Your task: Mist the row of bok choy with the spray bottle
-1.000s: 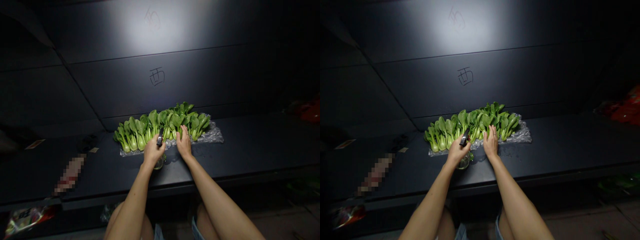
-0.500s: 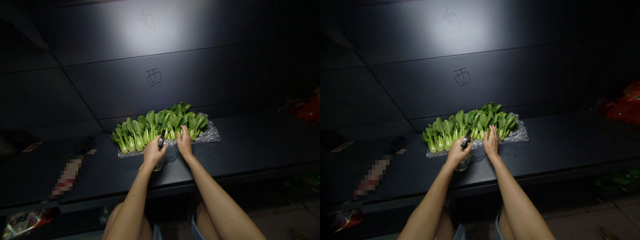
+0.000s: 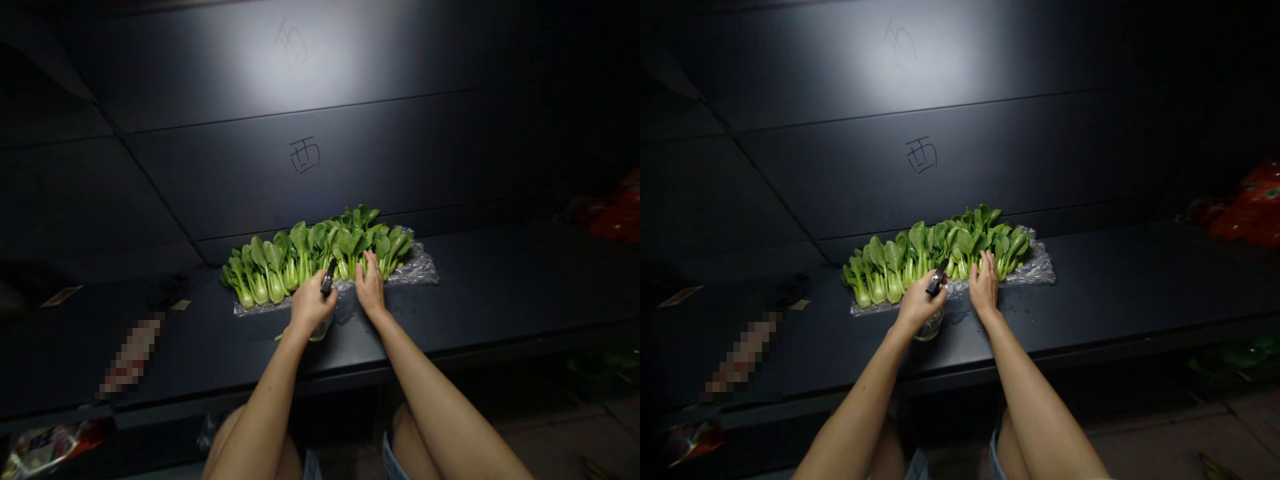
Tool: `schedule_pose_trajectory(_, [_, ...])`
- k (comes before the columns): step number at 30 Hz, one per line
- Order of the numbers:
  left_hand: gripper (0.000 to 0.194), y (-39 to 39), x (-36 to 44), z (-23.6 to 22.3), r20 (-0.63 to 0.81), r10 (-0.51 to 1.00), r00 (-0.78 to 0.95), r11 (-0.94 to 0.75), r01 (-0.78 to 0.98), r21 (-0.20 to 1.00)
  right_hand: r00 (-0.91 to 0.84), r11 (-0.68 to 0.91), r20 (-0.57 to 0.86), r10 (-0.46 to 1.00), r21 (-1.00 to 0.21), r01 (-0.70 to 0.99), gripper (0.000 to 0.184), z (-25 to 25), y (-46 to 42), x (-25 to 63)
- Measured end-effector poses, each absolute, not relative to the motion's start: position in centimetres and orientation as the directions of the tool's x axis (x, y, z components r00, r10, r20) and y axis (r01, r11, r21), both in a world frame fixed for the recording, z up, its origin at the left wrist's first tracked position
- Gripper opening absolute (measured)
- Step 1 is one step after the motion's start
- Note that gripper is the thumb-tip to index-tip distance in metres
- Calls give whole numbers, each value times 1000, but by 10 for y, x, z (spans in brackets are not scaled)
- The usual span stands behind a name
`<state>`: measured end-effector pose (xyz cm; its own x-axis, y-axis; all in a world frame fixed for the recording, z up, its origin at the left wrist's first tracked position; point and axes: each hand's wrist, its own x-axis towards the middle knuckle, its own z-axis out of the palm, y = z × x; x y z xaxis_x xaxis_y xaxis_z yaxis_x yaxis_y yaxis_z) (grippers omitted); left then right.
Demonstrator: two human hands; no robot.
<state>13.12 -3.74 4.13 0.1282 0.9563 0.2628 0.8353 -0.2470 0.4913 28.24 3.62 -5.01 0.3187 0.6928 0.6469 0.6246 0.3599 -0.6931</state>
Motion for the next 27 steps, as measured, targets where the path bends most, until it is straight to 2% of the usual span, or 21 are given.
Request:
schedule_pose_trajectory(5, [16, -32, 135, 40, 276, 954, 114, -246, 822, 514, 336, 344, 656, 676, -684, 643, 49, -48, 35, 290])
schedule_pose_trajectory(11, [20, -28, 138, 39, 289, 949, 123, -265, 807, 528, 361, 304, 653, 666, -679, 668, 50, -48, 34, 302])
schedule_pose_trajectory(20, [14, -21, 141, 35, 286, 950, 123, -280, 738, 614, 434, 231, 609, 664, -720, 655, 50, -44, 33, 301])
schedule_pose_trajectory(27, [15, -14, 150, 37, 320, 938, 137, -314, 726, 612, 455, 220, 583, 674, -745, 630, 52, -44, 36, 303])
